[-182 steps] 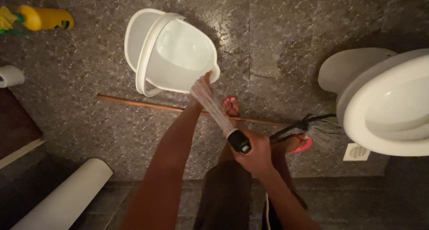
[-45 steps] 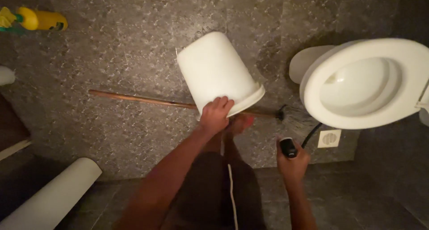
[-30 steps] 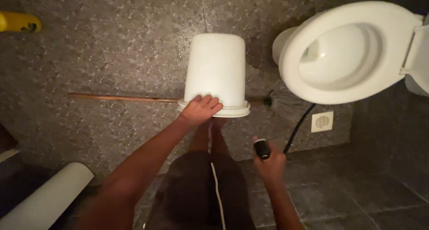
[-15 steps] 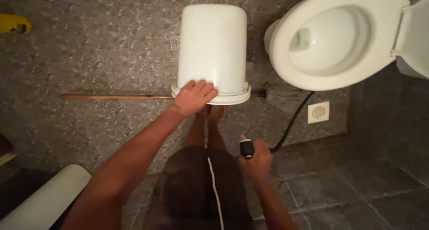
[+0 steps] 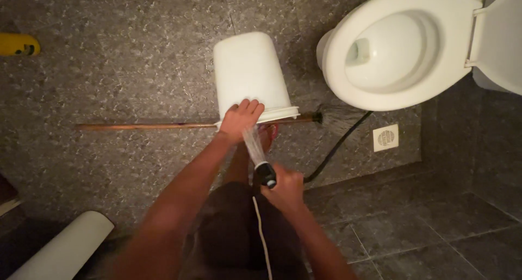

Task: Cleaning the bathroom floor using a mop, a brush, and a water hose.

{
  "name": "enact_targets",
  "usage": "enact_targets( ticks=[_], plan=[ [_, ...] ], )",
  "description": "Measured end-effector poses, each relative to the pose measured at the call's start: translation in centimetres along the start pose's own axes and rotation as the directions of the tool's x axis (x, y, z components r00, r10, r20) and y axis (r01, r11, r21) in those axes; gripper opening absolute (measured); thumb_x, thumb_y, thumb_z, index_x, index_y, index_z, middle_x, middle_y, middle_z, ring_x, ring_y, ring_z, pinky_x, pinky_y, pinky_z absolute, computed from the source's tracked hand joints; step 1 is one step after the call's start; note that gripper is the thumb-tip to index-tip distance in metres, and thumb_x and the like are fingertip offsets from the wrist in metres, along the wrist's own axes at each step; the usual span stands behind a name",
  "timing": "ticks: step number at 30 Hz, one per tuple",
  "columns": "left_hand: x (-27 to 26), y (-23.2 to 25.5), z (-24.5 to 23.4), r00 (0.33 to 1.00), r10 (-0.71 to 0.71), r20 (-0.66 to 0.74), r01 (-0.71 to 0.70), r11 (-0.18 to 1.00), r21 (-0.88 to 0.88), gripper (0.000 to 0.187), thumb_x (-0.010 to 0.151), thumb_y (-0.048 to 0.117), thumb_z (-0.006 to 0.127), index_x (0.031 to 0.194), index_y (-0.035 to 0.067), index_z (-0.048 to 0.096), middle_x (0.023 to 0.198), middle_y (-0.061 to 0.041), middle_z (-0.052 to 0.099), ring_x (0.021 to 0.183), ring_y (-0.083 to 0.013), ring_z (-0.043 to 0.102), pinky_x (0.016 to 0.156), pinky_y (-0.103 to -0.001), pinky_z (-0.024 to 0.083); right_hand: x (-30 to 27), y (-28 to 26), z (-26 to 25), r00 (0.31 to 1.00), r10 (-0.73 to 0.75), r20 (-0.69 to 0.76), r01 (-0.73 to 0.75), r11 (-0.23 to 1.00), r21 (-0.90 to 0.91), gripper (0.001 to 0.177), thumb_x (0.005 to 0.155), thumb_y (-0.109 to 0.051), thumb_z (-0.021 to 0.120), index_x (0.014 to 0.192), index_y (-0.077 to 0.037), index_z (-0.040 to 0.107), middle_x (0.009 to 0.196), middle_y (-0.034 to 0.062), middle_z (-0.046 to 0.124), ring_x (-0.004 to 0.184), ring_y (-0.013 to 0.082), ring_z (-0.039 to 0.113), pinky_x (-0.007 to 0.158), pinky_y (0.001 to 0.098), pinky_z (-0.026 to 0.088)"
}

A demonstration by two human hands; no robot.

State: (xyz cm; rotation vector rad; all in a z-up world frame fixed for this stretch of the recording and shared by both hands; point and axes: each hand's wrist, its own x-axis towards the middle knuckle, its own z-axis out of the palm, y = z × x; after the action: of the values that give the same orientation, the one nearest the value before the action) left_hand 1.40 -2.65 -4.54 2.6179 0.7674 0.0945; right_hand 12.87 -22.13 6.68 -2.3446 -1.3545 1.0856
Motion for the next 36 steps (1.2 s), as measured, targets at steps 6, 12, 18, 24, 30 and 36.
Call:
enact_targets(
  ticks=[6, 12, 18, 24, 30, 36],
  plan=[
    [0.0, -0.2, 2.5, 0.980, -0.151, 0.126, 0.151, 0.988, 0.006, 0.027, 0.087, 0.016, 0.061, 0.113, 0.008, 0.058, 0.102, -0.006, 0.057, 0.099, -0.0242, 0.060, 0.062, -0.038, 0.054, 1.9, -1.2, -0.2, 0.981, 0.023, -0.191, -0.011, 0.998, 0.063, 0.039, 0.064, -0.025, 0.080, 0.097, -0.007, 0.070, 0.073, 0.0209, 0.067, 0.067, 0.0449, 0.066, 0.061, 0.0538, 0.052],
    [0.3, -0.9, 2.4, 0.939, -0.329, 0.098, 0.340, 0.930, -0.137, 0.032, 0.079, 0.003, 0.063, 0.110, 0.008, 0.057, 0.107, -0.010, 0.058, 0.107, -0.0307, 0.057, 0.083, -0.043, 0.053, 2.5, -0.6, -0.6, 0.981, 0.126, -0.147, -0.103, 0.983, 0.155, 0.031, 0.062, -0.018, 0.078, 0.088, -0.006, 0.066, 0.069, 0.0191, 0.065, 0.066, 0.0417, 0.067, 0.062, 0.0499, 0.053],
    [1.1, -1.9, 2.9, 0.860, -0.477, 0.181, 0.507, 0.757, -0.413, 0.039, 0.071, 0.000, 0.069, 0.107, 0.005, 0.055, 0.109, -0.016, 0.058, 0.108, -0.0389, 0.055, 0.095, -0.048, 0.048, 3.0, -2.4, -0.9, 0.979, -0.133, -0.155, 0.152, 0.981, 0.117, 0.029, 0.063, -0.012, 0.077, 0.088, -0.005, 0.065, 0.077, 0.0205, 0.066, 0.071, 0.0439, 0.065, 0.063, 0.0496, 0.052],
    [3.2, -1.7, 1.3, 0.816, -0.500, 0.290, 0.578, 0.691, -0.435, 0.048, 0.071, 0.006, 0.071, 0.115, 0.003, 0.051, 0.114, -0.019, 0.056, 0.109, -0.0406, 0.055, 0.094, -0.049, 0.050, 4.0, -4.2, -0.5, 0.993, 0.001, -0.116, 0.017, 0.989, 0.147, 0.035, 0.068, -0.021, 0.083, 0.093, -0.002, 0.067, 0.075, 0.0226, 0.067, 0.071, 0.0449, 0.067, 0.060, 0.0494, 0.052],
    [3.7, -2.2, 1.3, 0.757, -0.630, 0.176, 0.651, 0.750, -0.114, 0.050, 0.077, 0.004, 0.071, 0.123, 0.007, 0.051, 0.120, -0.014, 0.056, 0.112, -0.0353, 0.056, 0.086, -0.047, 0.052, 4.8, -4.6, -0.4, 0.990, 0.026, -0.139, -0.013, 0.996, 0.091, 0.029, 0.069, -0.020, 0.082, 0.086, -0.002, 0.068, 0.072, 0.0224, 0.067, 0.067, 0.0453, 0.067, 0.059, 0.0503, 0.051],
    [1.6, -6.3, -0.4, 0.741, -0.653, 0.156, 0.631, 0.598, -0.494, 0.043, 0.075, 0.000, 0.070, 0.115, 0.009, 0.057, 0.114, -0.015, 0.062, 0.105, -0.0389, 0.061, 0.088, -0.046, 0.053, 5.8, -4.3, -1.1, 0.971, 0.209, -0.115, -0.179, 0.956, 0.232, 0.026, 0.078, -0.023, 0.083, 0.086, -0.002, 0.070, 0.063, 0.0200, 0.063, 0.052, 0.0328, 0.063, 0.054, 0.0454, 0.049]
  ],
)
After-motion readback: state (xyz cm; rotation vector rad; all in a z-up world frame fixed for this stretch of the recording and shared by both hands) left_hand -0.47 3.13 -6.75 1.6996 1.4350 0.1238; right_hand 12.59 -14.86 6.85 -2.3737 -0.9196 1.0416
